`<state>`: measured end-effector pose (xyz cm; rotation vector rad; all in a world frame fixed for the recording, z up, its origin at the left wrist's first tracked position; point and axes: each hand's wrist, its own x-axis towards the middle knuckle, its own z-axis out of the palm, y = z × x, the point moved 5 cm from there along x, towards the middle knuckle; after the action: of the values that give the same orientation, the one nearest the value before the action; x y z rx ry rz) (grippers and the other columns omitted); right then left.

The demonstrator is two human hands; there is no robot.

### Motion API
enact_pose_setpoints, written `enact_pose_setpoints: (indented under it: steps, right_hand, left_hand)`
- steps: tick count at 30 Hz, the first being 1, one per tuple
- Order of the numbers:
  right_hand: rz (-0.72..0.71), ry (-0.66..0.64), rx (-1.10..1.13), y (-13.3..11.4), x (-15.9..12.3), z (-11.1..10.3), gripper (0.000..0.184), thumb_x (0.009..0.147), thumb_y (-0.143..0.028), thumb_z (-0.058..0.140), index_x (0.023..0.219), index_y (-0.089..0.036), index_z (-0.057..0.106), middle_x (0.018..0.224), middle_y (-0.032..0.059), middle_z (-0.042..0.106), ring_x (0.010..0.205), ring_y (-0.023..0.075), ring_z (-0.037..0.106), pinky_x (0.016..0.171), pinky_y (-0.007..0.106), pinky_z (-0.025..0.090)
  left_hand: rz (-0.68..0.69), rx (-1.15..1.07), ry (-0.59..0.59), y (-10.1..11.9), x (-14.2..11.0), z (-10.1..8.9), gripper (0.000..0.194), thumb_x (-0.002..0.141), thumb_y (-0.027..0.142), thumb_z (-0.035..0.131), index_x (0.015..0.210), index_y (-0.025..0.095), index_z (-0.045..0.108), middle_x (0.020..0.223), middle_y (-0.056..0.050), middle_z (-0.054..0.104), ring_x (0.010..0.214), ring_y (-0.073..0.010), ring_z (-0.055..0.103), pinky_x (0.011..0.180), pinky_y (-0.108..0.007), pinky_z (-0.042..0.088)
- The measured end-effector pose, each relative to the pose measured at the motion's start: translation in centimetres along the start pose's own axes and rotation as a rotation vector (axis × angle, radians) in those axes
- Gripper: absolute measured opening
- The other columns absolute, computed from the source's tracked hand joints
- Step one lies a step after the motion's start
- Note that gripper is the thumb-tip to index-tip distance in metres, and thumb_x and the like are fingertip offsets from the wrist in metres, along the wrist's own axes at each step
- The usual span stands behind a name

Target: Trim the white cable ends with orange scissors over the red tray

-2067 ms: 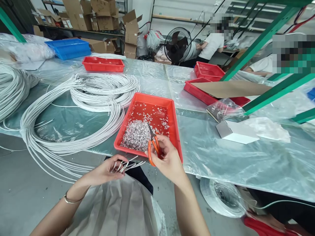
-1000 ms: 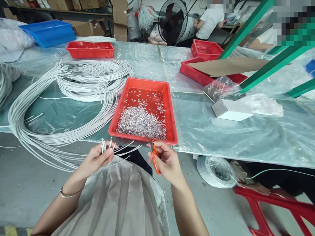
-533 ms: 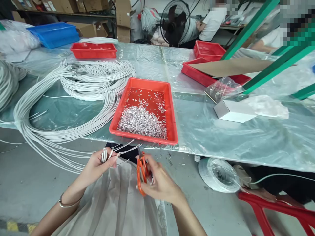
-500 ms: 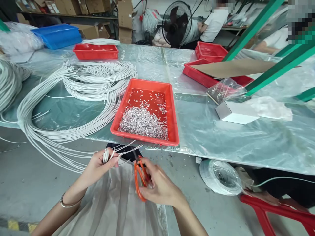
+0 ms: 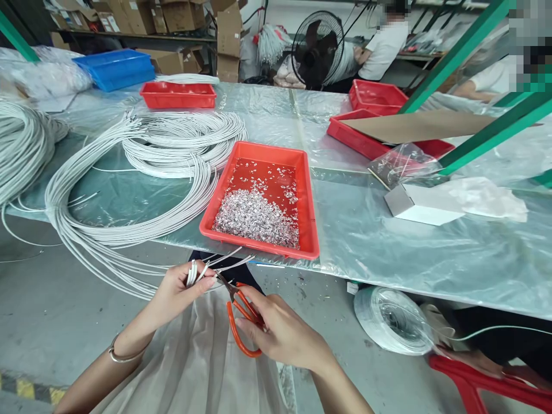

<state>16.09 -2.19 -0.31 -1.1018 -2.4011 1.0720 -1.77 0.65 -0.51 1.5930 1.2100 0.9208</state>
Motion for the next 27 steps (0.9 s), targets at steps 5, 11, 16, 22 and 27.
enact_pose_setpoints:
  steps: [5, 11, 16, 22, 27]
  right_hand:
    - [-0.017, 0.023, -0.08, -0.1, 0.1, -0.4, 0.031, 0.093, -0.028, 0.038, 0.123, -0.019, 0.041, 0.067, 0.0006, 0.056, 0.061, 0.0183, 0.054, 0.059, 0.027, 0.045]
    - [-0.001, -0.01, -0.183, 0.3, 0.1, -0.5, 0.037, 0.092, -0.024, 0.041, 0.128, -0.02, 0.037, 0.097, 0.0083, 0.064, 0.081, 0.0227, 0.059, 0.075, 0.035, 0.047]
    - [-0.048, 0.014, -0.192, -0.1, 0.2, -0.9, 0.04, 0.09, -0.02, 0.043, 0.13, -0.024, 0.037, 0.102, 0.0077, 0.063, 0.085, 0.0218, 0.058, 0.077, 0.035, 0.045]
    - [0.041, 0.093, 0.241, 0.3, 1.7, -0.7, 0.021, 0.086, -0.03, 0.053, 0.101, -0.016, 0.059, 0.051, -0.0065, 0.042, 0.044, 0.0093, 0.038, 0.044, 0.022, 0.032]
    - [0.083, 0.383, 0.801, 0.2, 4.2, 0.8, 0.027, 0.078, -0.044, 0.062, 0.078, -0.017, 0.058, 0.04, -0.01, 0.036, 0.033, 0.0063, 0.027, 0.037, 0.021, 0.02]
  left_hand:
    - [-0.016, 0.059, 0.09, -0.1, 0.1, -0.6, 0.019, 0.075, 0.029, 0.067, 0.07, 0.014, 0.058, 0.069, 0.001, 0.056, 0.059, -0.0088, 0.048, 0.055, -0.02, 0.036]
    - [-0.04, -0.041, -0.01, -0.5, 0.3, -0.9, 0.022, 0.081, 0.032, 0.059, 0.07, 0.013, 0.059, 0.065, 0.0, 0.055, 0.06, -0.0107, 0.049, 0.056, -0.021, 0.037]
    - [-0.138, -0.402, -0.285, -1.1, 0.1, -0.1, 0.036, 0.081, 0.047, 0.055, 0.07, 0.013, 0.055, 0.056, 0.0, 0.054, 0.047, -0.0099, 0.051, 0.048, -0.022, 0.039]
    - [-0.132, -0.392, -0.248, -0.7, -0.2, -0.1, 0.039, 0.082, 0.05, 0.053, 0.071, 0.013, 0.055, 0.055, 0.003, 0.048, 0.041, -0.0065, 0.041, 0.042, -0.019, 0.032]
    - [0.096, 0.012, -0.096, 0.6, 0.1, 0.0, 0.024, 0.089, 0.03, 0.047, 0.075, 0.015, 0.06, 0.064, 0.0, 0.052, 0.058, -0.0105, 0.047, 0.056, -0.021, 0.036]
